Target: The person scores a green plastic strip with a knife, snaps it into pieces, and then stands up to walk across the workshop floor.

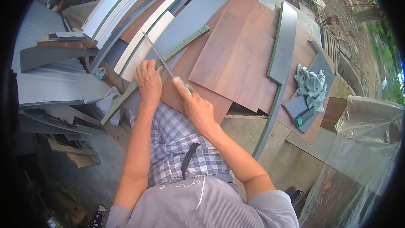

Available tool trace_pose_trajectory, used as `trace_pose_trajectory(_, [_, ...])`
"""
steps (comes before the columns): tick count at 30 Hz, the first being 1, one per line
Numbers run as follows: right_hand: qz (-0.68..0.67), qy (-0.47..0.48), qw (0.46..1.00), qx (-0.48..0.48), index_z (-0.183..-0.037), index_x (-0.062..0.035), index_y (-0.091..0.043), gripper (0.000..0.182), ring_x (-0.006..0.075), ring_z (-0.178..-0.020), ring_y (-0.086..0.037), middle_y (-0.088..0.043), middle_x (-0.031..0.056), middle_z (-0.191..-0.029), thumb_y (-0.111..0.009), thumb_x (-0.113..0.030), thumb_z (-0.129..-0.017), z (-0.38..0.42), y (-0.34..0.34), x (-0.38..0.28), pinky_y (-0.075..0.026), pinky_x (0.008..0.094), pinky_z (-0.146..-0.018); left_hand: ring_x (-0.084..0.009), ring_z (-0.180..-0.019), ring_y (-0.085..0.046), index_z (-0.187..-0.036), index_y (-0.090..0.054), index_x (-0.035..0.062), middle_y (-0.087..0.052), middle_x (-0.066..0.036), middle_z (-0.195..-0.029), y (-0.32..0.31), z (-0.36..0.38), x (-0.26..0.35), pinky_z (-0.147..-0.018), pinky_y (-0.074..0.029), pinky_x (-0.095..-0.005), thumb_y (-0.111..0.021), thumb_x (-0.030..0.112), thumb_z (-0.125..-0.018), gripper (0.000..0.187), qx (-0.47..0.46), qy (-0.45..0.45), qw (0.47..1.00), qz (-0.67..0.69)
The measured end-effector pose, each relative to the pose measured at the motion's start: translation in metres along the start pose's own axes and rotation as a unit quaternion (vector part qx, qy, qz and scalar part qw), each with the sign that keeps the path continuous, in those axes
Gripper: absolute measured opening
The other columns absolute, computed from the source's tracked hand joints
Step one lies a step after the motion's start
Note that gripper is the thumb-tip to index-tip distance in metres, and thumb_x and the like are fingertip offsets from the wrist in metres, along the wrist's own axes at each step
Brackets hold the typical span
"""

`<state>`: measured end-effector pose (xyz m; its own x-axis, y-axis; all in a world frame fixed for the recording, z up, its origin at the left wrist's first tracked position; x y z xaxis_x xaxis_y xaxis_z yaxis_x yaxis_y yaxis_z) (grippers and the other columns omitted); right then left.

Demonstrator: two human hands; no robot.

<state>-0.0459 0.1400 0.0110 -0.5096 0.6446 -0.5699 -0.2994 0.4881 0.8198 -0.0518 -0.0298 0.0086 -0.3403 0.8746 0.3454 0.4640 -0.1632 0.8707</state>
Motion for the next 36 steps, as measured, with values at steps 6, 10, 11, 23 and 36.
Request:
trace_pose_trajectory(6, [0.008,-0.024,0.999,-0.022,-0.142,-0.0317,-0.038,0.067,0.0363,-0.068,-0.066,-0.066,0.0180,-0.096,-0.052,-0.002,-0.084,0.021,0.004,0.003,-0.056,0.0445,-0.057,-0.0296,-0.096,-0.052,-0.097,-0.054,0.0080,-0.052,-0.009,-0.095,-0.003,0.001,-0.001,-0.088,-0.039,-0.0450,-0.067,0.011,-0.082,0.020,0.009,-0.005,1.000,0.003])
trace_pose_trajectory(10, [0.005,-0.018,0.999,-0.026,-0.144,-0.0293,-0.036,0.066,0.0368,-0.070,-0.065,-0.065,0.0181,-0.091,-0.052,-0.003,-0.085,-0.025,-0.004,-0.005,-0.053,0.0458,-0.059,-0.0298,-0.096,-0.052,-0.097,-0.054,0.0079,-0.052,-0.009,-0.095,-0.003,0.000,-0.003,-0.088,-0.039,-0.0449,-0.067,0.012,-0.082,0.021,-0.001,-0.001,1.000,-0.003])
trace_pose_trajectory(11, [-0.014,-0.017,0.999,-0.028,-0.145,-0.0278,-0.034,0.066,0.0374,-0.072,-0.064,-0.063,0.0176,-0.086,-0.052,-0.003,-0.086,-0.034,-0.005,-0.007,-0.052,0.0474,-0.061,-0.0298,-0.096,-0.052,-0.097,-0.054,0.0079,-0.052,-0.009,-0.095,-0.002,-0.001,-0.002,-0.088,-0.039,-0.0449,-0.067,0.012,-0.082,0.021,0.001,-0.003,1.000,-0.004])
trace_pose_trajectory(23, [0.012,-0.003,1.000,-0.004,-0.144,-0.0332,-0.034,0.069,0.0366,-0.068,-0.066,-0.066,0.0164,-0.089,-0.051,-0.003,-0.084,0.040,0.011,0.010,-0.054,0.0448,-0.052,-0.0295,-0.096,-0.052,-0.098,-0.055,0.0077,-0.052,-0.009,-0.096,-0.002,0.002,-0.003,-0.087,-0.039,-0.0447,-0.068,0.012,-0.082,0.021,0.006,-0.004,1.000,0.008])
trace_pose_trajectory(36, [0.019,0.015,1.000,0.003,-0.145,-0.0306,-0.032,0.070,0.0366,-0.066,-0.066,-0.066,0.0172,-0.092,-0.051,-0.003,-0.084,0.012,-0.002,0.003,-0.054,0.0462,-0.054,-0.0291,-0.094,-0.052,-0.096,-0.054,0.0080,-0.052,-0.009,-0.095,0.000,0.001,-0.005,-0.085,-0.039,-0.0440,-0.067,0.011,-0.081,0.020,0.009,-0.008,1.000,0.009])
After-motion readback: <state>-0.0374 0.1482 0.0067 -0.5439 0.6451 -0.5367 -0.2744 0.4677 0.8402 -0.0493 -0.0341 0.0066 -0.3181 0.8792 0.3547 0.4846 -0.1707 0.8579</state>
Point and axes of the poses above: each hand's wrist, its own z-axis away from the middle knuckle, its own y-axis out of the back of the hand, x = y × z, the point moved 4 cm from there along -z, towards the middle knuckle
